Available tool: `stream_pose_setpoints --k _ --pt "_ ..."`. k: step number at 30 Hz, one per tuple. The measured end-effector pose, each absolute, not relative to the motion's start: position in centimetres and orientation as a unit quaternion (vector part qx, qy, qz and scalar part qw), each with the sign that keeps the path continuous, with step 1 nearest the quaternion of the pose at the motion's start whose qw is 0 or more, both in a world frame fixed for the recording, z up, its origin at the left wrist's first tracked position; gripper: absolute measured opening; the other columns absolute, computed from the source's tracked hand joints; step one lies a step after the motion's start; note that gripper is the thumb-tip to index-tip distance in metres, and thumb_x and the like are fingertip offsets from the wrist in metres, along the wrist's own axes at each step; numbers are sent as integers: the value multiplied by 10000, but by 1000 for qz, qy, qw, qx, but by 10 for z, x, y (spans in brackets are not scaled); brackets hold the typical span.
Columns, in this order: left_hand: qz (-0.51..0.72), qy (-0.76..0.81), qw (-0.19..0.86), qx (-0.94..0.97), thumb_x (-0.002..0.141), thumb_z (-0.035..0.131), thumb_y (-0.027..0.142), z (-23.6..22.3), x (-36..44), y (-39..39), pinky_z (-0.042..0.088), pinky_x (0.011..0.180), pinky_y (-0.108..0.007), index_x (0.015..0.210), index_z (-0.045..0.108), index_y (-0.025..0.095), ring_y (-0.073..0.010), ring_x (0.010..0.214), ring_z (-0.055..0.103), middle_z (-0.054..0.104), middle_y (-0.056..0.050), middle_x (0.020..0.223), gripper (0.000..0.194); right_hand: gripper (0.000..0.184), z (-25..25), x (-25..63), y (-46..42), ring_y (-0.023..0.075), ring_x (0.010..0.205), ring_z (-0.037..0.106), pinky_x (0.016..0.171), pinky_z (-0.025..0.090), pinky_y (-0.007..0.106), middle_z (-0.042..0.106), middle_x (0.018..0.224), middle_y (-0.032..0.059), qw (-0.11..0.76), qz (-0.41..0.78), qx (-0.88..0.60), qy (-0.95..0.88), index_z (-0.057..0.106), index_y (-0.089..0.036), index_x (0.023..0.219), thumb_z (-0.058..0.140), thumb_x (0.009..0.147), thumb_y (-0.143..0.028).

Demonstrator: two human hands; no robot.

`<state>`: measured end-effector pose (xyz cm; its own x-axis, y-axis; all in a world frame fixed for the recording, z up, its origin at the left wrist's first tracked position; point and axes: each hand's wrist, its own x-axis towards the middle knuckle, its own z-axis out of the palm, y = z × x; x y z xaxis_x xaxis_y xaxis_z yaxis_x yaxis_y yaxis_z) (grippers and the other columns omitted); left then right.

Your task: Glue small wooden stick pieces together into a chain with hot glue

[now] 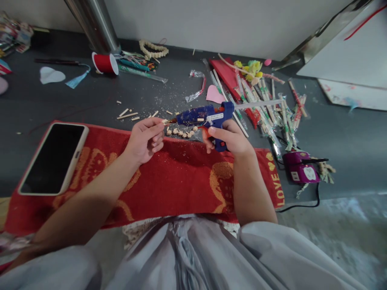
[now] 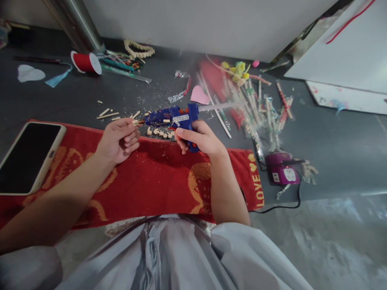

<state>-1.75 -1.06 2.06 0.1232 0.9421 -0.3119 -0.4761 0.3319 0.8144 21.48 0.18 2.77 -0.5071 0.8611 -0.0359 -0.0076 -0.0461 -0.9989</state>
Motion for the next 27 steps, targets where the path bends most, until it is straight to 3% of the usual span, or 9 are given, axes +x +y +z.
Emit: stream_pose_setpoints --k 27 --pt "509 411 695 298 693 655 97 19 -19 -11 209 319 -142 638 595 178 -32 346 277 378 70 407 114 438 27 221 4 80 440 542 465 524 207 581 502 -15 344 621 -349 -612 606 -155 585 684 830 -510"
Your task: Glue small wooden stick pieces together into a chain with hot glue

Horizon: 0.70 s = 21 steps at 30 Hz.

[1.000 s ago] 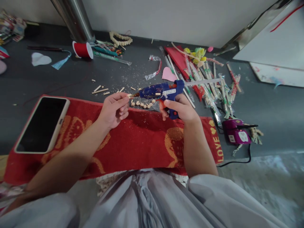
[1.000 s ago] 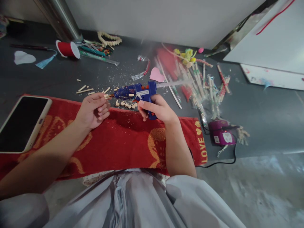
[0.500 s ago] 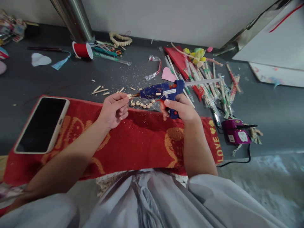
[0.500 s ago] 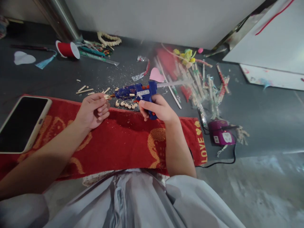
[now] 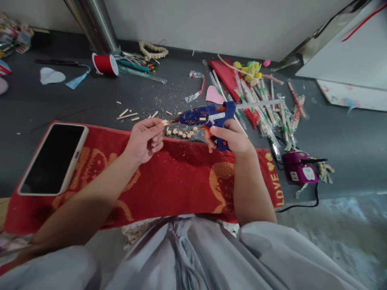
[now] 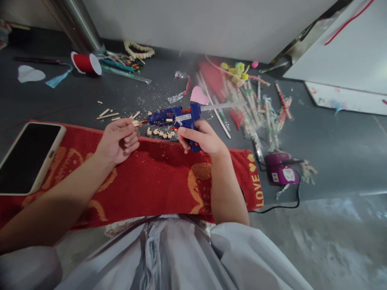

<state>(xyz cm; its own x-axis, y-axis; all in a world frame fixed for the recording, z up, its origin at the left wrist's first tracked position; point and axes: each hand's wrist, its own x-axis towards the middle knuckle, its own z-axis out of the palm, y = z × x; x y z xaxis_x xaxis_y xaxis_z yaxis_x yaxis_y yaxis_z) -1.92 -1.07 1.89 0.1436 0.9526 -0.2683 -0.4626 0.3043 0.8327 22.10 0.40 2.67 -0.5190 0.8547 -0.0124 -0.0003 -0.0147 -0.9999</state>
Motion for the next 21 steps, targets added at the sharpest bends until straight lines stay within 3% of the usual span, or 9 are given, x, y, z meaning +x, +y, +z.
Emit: stream_pose_setpoints --k 7,11,16,21 --pt "513 413 693 293 724 691 132 19 -19 -11 199 323 -145 671 633 166 -38 358 287 361 70 416 86 356 29 227 5 92 470 542 507 517 239 591 548 -25 360 550 -415 -629 642 -168 748 676 825 -513" --pt "519 403 696 289 717 689 123 18 -19 -10 211 319 -143 665 623 164 -39 356 289 381 71 416 94 233 24 236 12 157 663 620 676 538 310 666 732 17 364 340 -530 -686 653 -202 917 644 846 -424" --pt "517 437 685 269 745 675 126 18 -19 -8 212 327 -139 677 586 168 -31 354 282 384 80 425 120 371 12 248 22 319 1010 633 898 503 455 696 1084 156 198 90 -607 -764 618 -142 1138 613 770 -181" --pt "519 453 675 264 777 641 121 16 -18 -5 200 325 -140 701 592 165 -30 346 260 357 88 418 100 498 6 255 21 359 1077 577 929 484 497 646 1108 201 80 0 -611 -788 600 -72 1196 467 718 -27"
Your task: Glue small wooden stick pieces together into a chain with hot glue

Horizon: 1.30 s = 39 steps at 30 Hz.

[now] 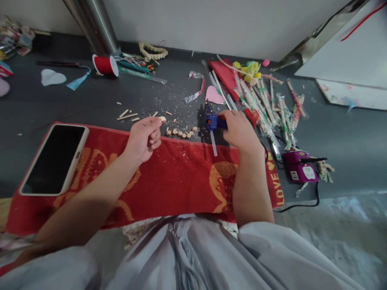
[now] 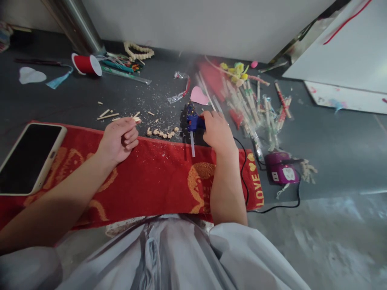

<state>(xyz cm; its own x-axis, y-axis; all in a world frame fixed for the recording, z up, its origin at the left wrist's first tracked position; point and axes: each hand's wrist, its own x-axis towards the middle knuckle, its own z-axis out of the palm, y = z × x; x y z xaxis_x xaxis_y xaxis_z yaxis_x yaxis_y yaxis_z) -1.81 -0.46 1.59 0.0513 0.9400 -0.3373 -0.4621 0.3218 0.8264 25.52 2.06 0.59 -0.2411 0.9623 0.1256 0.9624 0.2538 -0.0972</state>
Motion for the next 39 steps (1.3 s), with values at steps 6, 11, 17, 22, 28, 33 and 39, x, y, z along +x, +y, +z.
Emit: stream_pose_setpoints --k 6,11,17,22,28,33,39 --pt "521 464 671 251 771 666 168 14 -19 -3 202 331 -137 765 614 156 -26 354 252 332 104 434 54 580 13 245 11 369 1098 528 885 503 527 586 1101 202 81 -33 -620 -779 603 -106 1221 482 664 4" --pt "529 451 676 245 762 654 182 12 -20 -1 196 325 -137 779 632 153 -27 355 249 324 107 437 41 357 24 204 11 344 1125 536 993 466 500 615 1102 195 87 -18 -557 -826 640 -95 1162 469 849 -89" --pt "534 434 687 235 773 647 165 11 -20 -2 193 325 -135 786 624 148 -27 357 254 335 107 438 31 256 20 159 34 298 1095 576 1002 446 437 657 1084 182 55 24 -509 -858 696 -81 1049 482 936 -165" --pt "529 432 688 244 776 666 176 10 -20 -3 201 334 -138 783 609 156 -26 355 256 329 113 444 60 231 9 143 52 281 1039 601 969 438 412 677 1039 183 47 40 -504 -862 718 -76 1006 548 936 -215" --pt "537 422 690 241 804 612 137 9 -19 -3 200 330 -133 765 606 149 -25 349 260 340 109 429 41 203 3 134 59 256 948 603 889 446 396 688 1002 165 43 25 -516 -855 730 -102 946 582 913 -237" --pt "540 416 690 243 804 611 124 8 -20 -3 202 322 -136 753 601 147 -28 345 260 348 106 424 56 205 5 133 60 263 964 615 884 448 386 695 1023 180 41 35 -516 -855 713 -89 965 560 899 -208" --pt "533 423 684 263 801 623 136 9 -18 -6 205 333 -134 727 596 154 -25 351 254 345 102 426 81 173 14 145 48 207 844 636 789 464 329 725 917 112 118 107 -530 -833 698 -134 913 554 818 -123"
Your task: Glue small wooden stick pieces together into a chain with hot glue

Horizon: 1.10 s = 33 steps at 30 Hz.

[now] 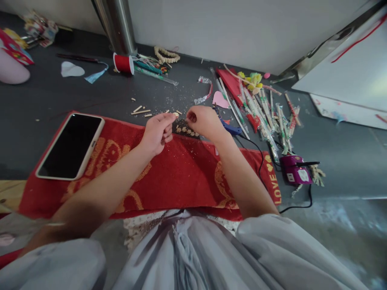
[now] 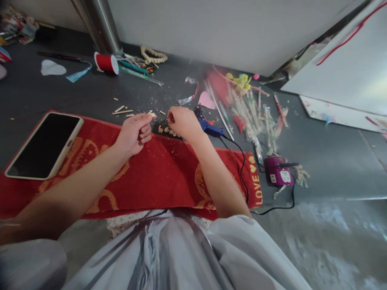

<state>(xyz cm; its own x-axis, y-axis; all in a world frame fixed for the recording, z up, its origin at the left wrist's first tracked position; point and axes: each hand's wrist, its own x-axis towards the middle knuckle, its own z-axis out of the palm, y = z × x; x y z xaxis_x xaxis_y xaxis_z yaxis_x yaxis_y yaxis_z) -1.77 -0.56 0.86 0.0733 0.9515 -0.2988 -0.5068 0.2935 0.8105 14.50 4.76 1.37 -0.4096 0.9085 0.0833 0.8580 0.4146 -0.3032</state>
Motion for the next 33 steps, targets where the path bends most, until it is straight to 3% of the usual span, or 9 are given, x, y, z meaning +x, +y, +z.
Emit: stream_pose_setpoints --k 3,8,14,24,33 --pt "517 436 679 285 778 649 144 10 -15 -8 200 339 -138 698 569 166 -26 351 249 352 101 413 115 121 16 155 34 154 751 616 746 468 292 712 827 60 205 190 -483 -830 682 -148 834 582 770 -126" --pt "484 442 681 328 719 688 164 12 -12 -13 203 347 -146 714 556 178 -25 350 261 378 106 417 133 109 12 165 13 113 726 628 707 516 251 709 811 32 341 325 -415 -778 667 -153 813 613 811 -249" --pt "455 441 685 358 655 721 205 12 -12 -15 215 343 -148 723 560 178 -23 357 278 389 111 422 177 168 -2 166 8 92 728 668 701 563 226 724 820 21 453 377 -367 -720 698 -152 874 712 779 -291" --pt "437 452 682 374 638 731 212 12 -12 -13 225 331 -156 721 577 178 -27 356 295 398 104 428 178 29 -3 170 8 82 718 656 655 538 200 727 792 11 486 293 -339 -750 714 -161 808 722 801 -189" --pt "434 438 700 360 648 738 186 9 -14 -12 232 323 -157 719 607 169 -30 344 298 405 92 427 149 33 0 166 4 84 746 631 659 524 215 687 829 15 497 273 -300 -767 696 -168 837 668 850 -180"
